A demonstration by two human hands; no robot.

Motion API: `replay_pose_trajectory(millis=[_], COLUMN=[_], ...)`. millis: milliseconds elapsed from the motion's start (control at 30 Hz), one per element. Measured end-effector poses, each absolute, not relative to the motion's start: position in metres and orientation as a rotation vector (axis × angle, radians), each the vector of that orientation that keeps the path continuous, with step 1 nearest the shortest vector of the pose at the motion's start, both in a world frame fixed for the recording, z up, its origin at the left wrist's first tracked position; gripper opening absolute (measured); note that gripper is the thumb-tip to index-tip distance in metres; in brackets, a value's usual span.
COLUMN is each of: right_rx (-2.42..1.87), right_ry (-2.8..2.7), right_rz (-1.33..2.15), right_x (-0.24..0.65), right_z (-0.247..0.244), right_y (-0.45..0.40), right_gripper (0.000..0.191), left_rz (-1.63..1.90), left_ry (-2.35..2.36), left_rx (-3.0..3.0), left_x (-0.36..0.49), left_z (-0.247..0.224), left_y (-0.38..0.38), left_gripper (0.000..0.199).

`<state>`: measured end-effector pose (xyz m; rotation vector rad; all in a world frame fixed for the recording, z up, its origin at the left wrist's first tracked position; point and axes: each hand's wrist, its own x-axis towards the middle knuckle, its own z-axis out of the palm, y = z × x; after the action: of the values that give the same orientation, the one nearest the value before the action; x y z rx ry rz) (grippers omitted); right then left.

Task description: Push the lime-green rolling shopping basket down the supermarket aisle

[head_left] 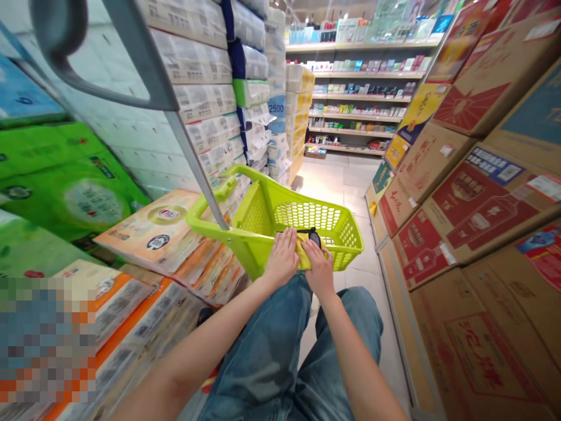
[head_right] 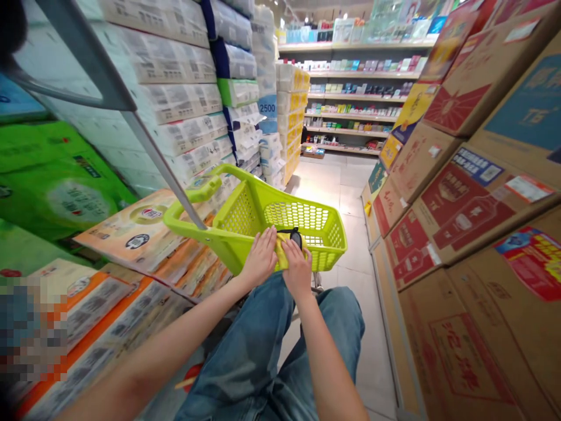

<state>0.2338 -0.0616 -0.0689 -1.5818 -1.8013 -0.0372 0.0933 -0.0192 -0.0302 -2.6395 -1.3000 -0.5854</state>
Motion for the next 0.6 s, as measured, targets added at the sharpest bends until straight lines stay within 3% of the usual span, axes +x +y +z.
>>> replay_pose_trajectory(millis=[300,467,600], right_rx=[-1.894,-1.931,-1.754], right_ry=[-1.371,-1.264,-1.534], right_rz=[-0.101,-0.185,-0.159], right_x=[0.369,0.313,0.234], right_z=[-0.108,-0.097,-0.08], right_y=[-0.099,-0.084,-0.071], right_gripper=[0.073,0.073,0.077], left_rz=[-0.453,-0.478,-0.522], left_ry=[-1.117,-1.163,-1.205], left_rx=[-2.682,-2.671,-2.655], left_x=[0.08,0.086,0.085], left_z=[-0.032,-0.039,-0.045], left_y=[-0.019,-0.026,-0.031], left_gripper=[0.057,0.058,0.062])
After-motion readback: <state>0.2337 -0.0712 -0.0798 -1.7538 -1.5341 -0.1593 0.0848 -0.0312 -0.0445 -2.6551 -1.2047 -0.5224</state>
